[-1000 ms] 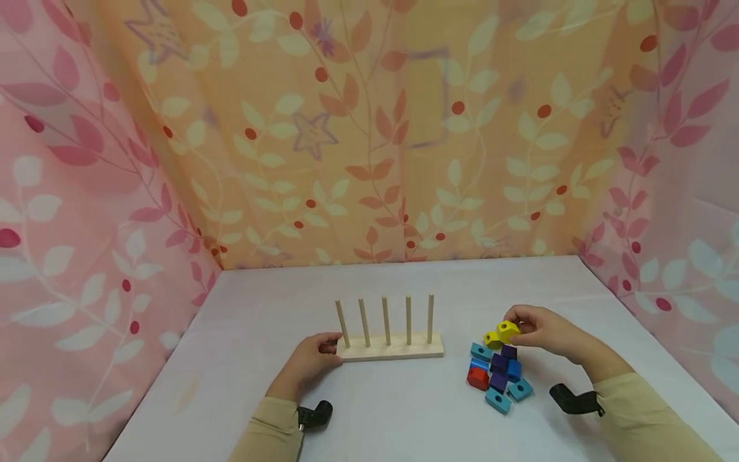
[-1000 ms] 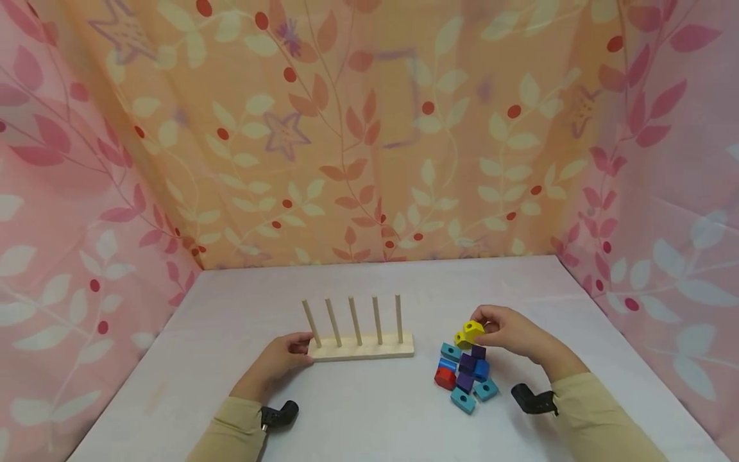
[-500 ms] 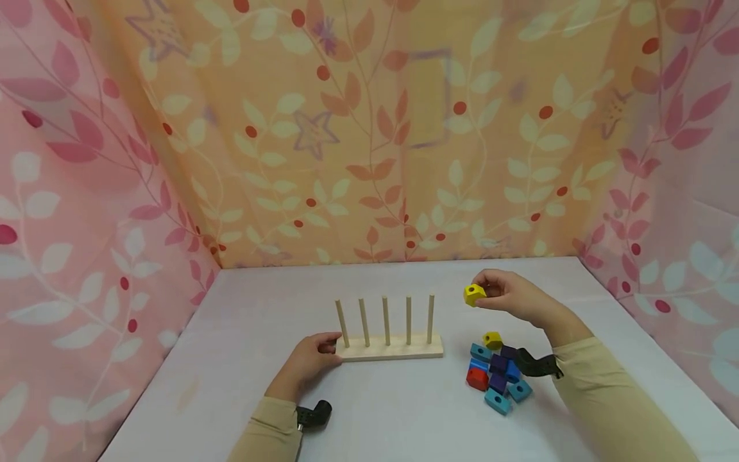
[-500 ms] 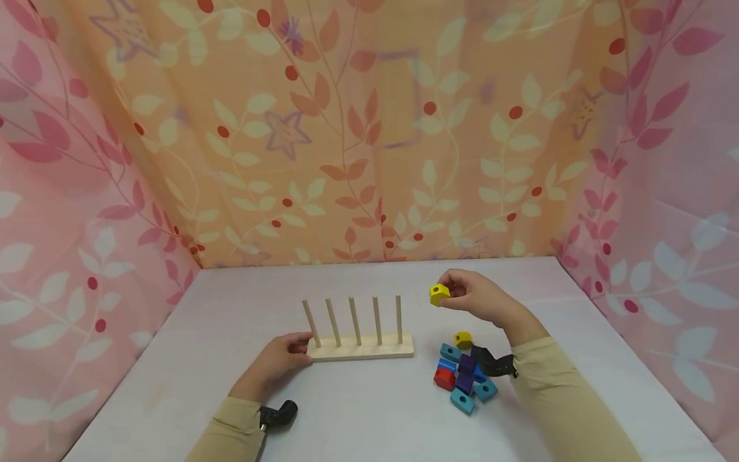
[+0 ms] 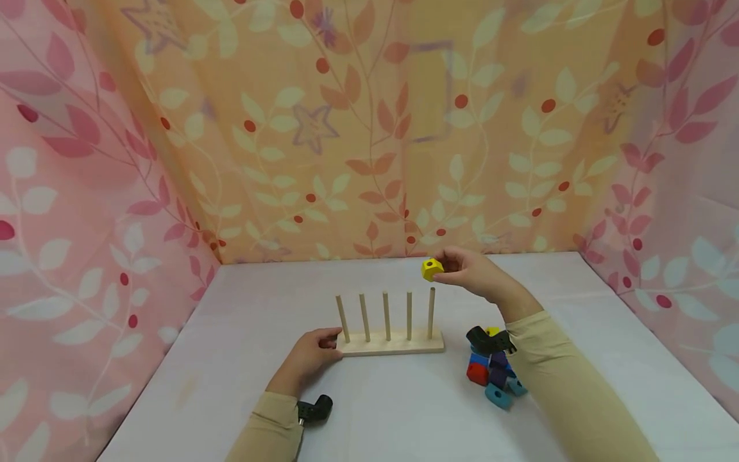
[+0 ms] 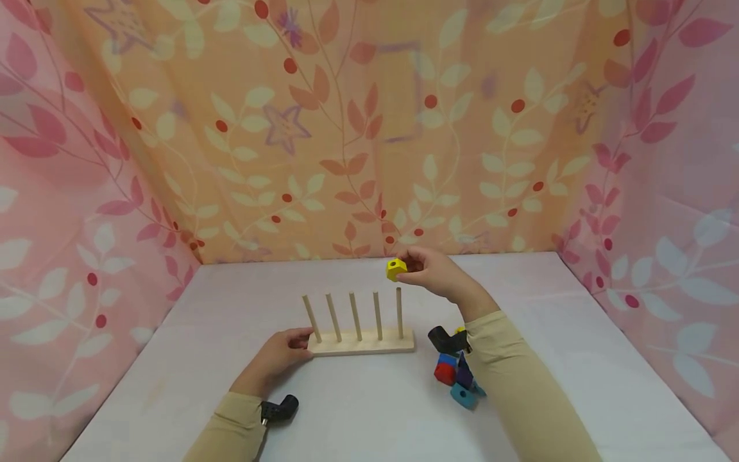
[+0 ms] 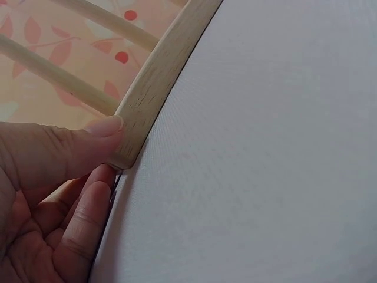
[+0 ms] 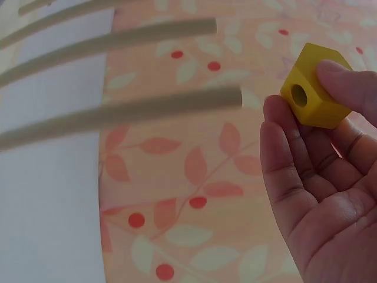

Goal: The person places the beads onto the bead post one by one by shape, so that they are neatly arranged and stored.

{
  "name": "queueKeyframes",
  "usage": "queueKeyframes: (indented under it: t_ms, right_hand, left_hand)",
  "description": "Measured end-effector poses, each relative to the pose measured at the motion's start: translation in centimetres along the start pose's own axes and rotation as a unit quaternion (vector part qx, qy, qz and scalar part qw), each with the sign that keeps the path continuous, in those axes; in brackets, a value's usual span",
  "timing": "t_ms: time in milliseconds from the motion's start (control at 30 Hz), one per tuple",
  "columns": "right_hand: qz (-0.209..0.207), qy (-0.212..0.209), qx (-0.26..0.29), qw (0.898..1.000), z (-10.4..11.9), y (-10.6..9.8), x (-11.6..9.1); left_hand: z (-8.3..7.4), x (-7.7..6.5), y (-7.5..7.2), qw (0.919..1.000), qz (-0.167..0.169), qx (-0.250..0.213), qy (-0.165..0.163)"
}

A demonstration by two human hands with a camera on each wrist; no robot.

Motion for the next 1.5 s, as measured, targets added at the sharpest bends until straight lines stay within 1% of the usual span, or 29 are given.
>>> queueKeyframes:
  t_ms: [100, 267, 433, 633, 767, 900, 1000, 1200, 1300, 1500]
  right_hand:
    - [0.01, -0.016, 0.017, 1.0, 0.9, 1.2, 0.8]
    - [0.017, -0.03, 0.023, 0.999, 2.1, 3.3, 1.9]
    - [0.02, -0.033, 0.031, 0.999, 3.3, 5.3, 2.6]
    - [0.012, -0.034, 0.028, 0.999, 4.2, 7.5, 3.2]
    - [0.013, -0.038, 0.05, 0.998, 4.6, 9.1, 3.6]
    - [0.005, -0.042, 0.056, 0.998, 4.9, 10.7, 3.9]
    - [-0.007, -0.038, 0.055, 0.998, 4.8, 11.7, 4.0]
    - [-0.019, -0.046, 0.048, 0.998, 4.9, 13.6, 4.3]
    - [-0.032, -0.036, 0.041, 0.998, 4.9, 14.4, 4.2]
    - [-0.055, -0.014, 0.034, 0.998, 4.4, 15.6, 4.2]
  left_hand:
    - [-0.1, 0.0, 0.0, 1.0, 0.002, 0.001, -0.003]
    - [0.0, 0.0, -0.1, 0.9999, 0.002, -0.005, -0.01]
    - [-0.1, 0.0, -0.1, 0.9997, 0.002, -0.016, -0.018]
    - [-0.4, -0.2, 0.0, 0.9995, 0.002, -0.023, -0.023]
    - [-0.4, -0.2, -0.1, 0.9994, 0.0, -0.026, -0.025]
    - [-0.3, -0.2, -0.2, 0.9991, 0.005, -0.03, -0.031]
    - [-0.3, -0.2, -0.2, 0.999, 0.008, -0.028, -0.034]
    - [-0.2, -0.1, -0.1, 0.9989, 0.008, -0.022, -0.04]
    - [-0.1, 0.0, 0.0, 0.9991, 0.01, -0.02, -0.038]
    - [-0.1, 0.0, 0.0, 0.9989, 0.011, -0.031, -0.034]
Point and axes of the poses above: each hand's wrist, its own x-axis towards the middle knuckle, its own y-axis out of the palm, z = x × y, the point moved 4 cm from there along x, towards the middle knuckle, and after that the axes turned 9 degrees about -z, right-handed, at the moved point
